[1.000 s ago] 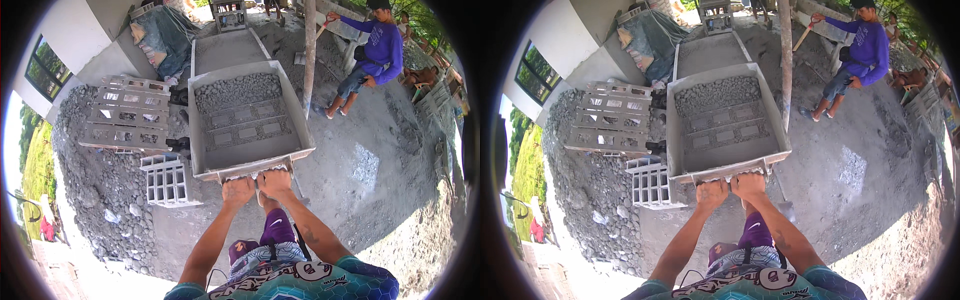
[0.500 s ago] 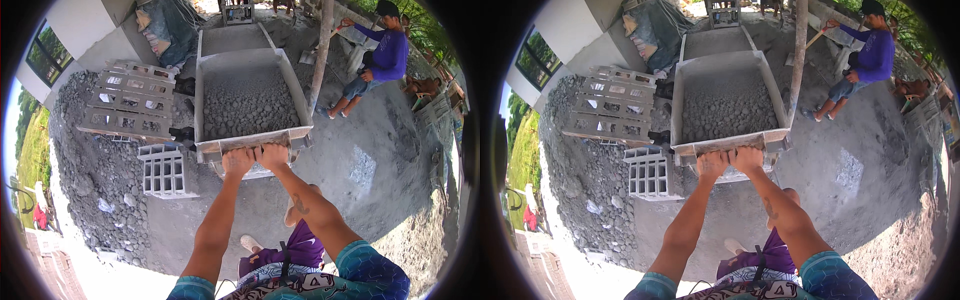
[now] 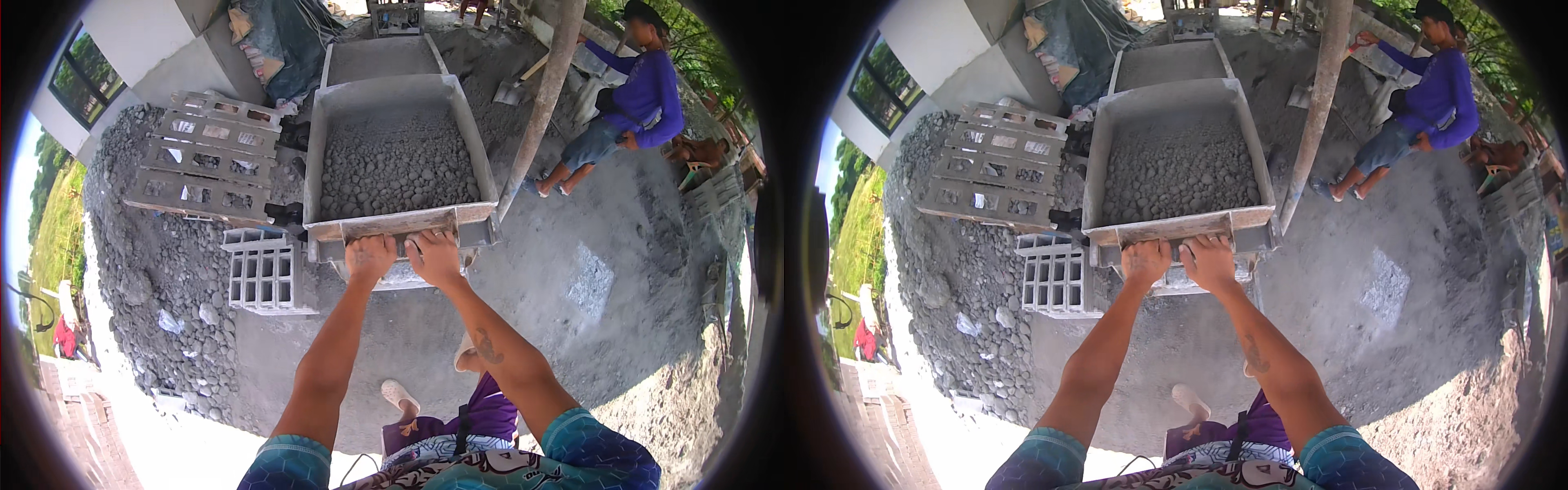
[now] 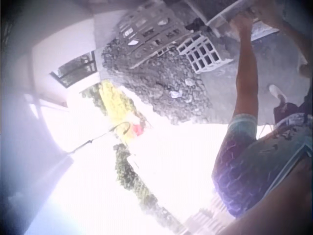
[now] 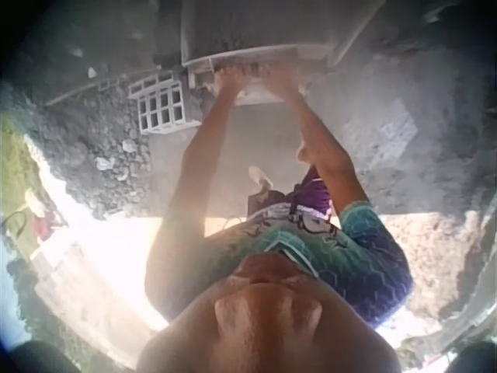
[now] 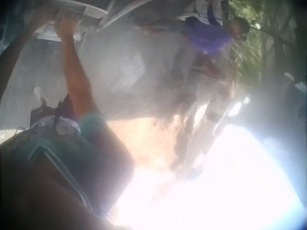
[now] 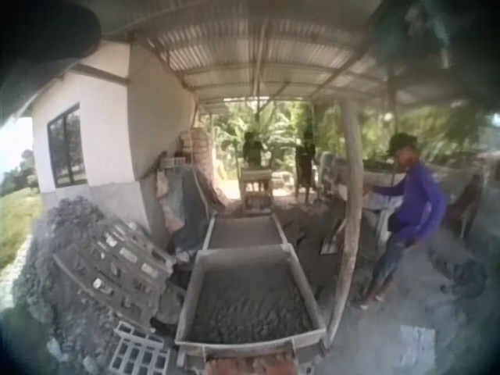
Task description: The person places a concrete block into a sieve and repeatedly shakes the sieve to separate fine material from larger stones. The person then removes the block and sets it aside.
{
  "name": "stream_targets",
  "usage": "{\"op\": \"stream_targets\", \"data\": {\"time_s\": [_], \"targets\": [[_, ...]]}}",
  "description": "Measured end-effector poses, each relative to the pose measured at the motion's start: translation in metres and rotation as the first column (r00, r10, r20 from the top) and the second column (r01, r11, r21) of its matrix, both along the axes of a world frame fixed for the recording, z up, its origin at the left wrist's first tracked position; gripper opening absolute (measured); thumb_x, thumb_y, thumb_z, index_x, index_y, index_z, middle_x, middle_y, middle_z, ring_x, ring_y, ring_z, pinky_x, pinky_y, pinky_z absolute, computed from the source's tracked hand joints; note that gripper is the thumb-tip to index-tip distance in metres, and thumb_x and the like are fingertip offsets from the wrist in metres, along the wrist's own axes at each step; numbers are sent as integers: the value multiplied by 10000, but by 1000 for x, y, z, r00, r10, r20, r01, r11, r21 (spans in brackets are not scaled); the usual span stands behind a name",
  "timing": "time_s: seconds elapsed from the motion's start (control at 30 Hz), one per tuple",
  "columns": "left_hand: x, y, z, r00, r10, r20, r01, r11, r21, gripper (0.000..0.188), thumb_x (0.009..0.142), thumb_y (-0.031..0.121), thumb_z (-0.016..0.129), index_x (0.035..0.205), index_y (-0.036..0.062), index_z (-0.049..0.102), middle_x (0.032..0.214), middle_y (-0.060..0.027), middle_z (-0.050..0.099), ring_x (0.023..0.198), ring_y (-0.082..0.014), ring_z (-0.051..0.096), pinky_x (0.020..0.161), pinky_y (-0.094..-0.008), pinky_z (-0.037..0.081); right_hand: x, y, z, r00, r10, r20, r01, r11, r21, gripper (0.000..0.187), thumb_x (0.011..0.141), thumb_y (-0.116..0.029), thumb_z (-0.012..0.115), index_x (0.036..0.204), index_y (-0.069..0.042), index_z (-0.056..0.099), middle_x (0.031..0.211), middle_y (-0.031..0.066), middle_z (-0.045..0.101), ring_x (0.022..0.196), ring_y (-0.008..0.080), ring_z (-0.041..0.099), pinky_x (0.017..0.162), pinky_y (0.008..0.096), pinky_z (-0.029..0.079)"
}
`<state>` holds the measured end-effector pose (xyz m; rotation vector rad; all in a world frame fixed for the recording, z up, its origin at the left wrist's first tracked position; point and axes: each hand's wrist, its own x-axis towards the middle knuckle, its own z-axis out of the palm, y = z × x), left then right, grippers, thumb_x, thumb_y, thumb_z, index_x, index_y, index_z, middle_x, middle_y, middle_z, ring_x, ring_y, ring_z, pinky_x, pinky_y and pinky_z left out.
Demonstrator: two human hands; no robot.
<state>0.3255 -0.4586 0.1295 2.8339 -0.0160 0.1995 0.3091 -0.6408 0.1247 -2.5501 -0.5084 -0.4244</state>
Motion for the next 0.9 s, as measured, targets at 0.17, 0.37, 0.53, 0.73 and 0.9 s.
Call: {"op": "stream_targets", "data": {"time_s": [0.17, 0.37, 0.53, 0.73, 0.9], "targets": [[-5, -1, 6, 999, -45, 10, 45, 999, 1, 468, 996, 369, 504, 856, 33, 799, 812, -214, 763, 735, -405, 754, 766, -522, 613, -17, -6, 4, 992, 29, 120, -29, 1000, -6, 304, 982, -258, 635, 1243, -109, 679, 1195, 72, 662, 1185, 292, 576, 1061, 489, 389], [-7, 0, 0, 997, -31, 77, 33, 999, -24, 438, 973, 351, 524, 812, 54, 803, 793, -189, 767, 703, -370, 754, 734, -490, 610, -21, -1, 1, 997, 7, 81, 2, 995, -101, 304, 971, -264, 627, 1229, -119, 694, 1195, 64, 648, 1206, 269, 564, 1084, 484, 363], [-6, 3, -4, 996, -35, 79, 37, 999, -33, 438, 971, 351, 526, 807, 50, 799, 779, -190, 761, 695, -367, 752, 730, -484, 614, -17, 1, -7, 995, -2, 102, 15, 992, -123, 290, 985, -263, 599, 1222, -121, 687, 1192, 65, 650, 1166, 280, 567, 1047, 487, 367], [-3, 5, -6, 991, -81, 103, 90, 993, -82, 447, 976, 364, 519, 814, 54, 799, 787, -180, 765, 731, -354, 759, 768, -473, 615, -11, 1, -4, 995, -21, 99, 36, 987, -155, 297, 1022, -279, 549, 1244, -118, 663, 1195, 80, 640, 1188, 297, 549, 1033, 498, 355], [-7, 11, -13, 940, -72, 333, 107, 990, -88, 411, 940, 334, 564, 734, 63, 794, 744, -179, 753, 682, -344, 746, 756, -448, 608, -16, 10, -6, 996, -38, 76, 53, 975, -217, 319, 1034, -295, 534, 1274, -114, 640, 1240, 101, 617, 1246, 311, 521, 1091, 518, 331]]}}
